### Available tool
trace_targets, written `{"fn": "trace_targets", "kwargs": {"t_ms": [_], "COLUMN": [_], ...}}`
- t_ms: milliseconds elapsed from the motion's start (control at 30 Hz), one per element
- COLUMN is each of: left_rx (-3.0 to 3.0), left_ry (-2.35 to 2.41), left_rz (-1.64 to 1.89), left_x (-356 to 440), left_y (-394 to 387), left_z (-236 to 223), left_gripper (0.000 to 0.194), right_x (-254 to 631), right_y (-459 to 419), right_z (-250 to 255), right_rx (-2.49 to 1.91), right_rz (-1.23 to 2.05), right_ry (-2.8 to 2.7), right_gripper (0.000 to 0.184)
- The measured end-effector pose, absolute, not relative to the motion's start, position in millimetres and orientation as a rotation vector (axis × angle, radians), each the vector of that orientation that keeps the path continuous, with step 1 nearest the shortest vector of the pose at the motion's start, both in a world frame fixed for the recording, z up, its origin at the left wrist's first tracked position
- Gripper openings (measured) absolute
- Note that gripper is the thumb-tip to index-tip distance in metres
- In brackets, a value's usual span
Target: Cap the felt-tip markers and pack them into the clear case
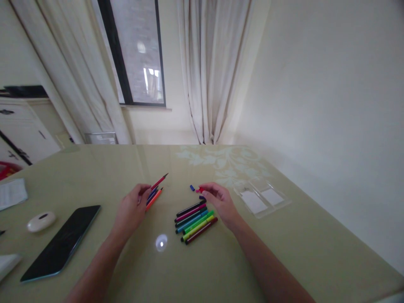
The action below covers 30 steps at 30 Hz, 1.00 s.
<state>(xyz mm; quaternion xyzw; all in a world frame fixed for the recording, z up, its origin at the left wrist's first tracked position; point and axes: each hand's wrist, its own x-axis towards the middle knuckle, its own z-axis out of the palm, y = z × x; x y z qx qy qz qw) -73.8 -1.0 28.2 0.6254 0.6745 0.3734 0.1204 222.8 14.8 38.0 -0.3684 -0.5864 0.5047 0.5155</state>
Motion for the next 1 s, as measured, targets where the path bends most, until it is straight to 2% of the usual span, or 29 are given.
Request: {"fn": "trace_targets", "kwargs": {"t_ms": [100,200,633,1000], "left_rx": [1.727,1.702,1.739,1.754], "left_ry": [1.558,1.371,1.288,1.308], "left_rz": [1.299,1.35,1.248,1.216], "left_x": [-47.8,-29.5,-21.6,-22.9], "left_y": [-5.6,-9.8,-14.6,-14.4], "left_z": [29.7,26.4,24.1,20.2], "left_gripper": [0.036,0.031,0.027,0.031], "right_x": [225.3,227.8,226.8,230.5], "right_y": [13.6,12.5,11.0,13.3], "right_z": [41.7,44.6,43.6,45.6], "right_rx": [-0.868,-0.86,-0.863,-0.874], "right_rz": [1.252,1.23,1.146,1.071], "right_ry": [-1.321,-1.323,-1.425,-1.59], "right_gripper": [0.02,0.021,0.021,0.02]}}
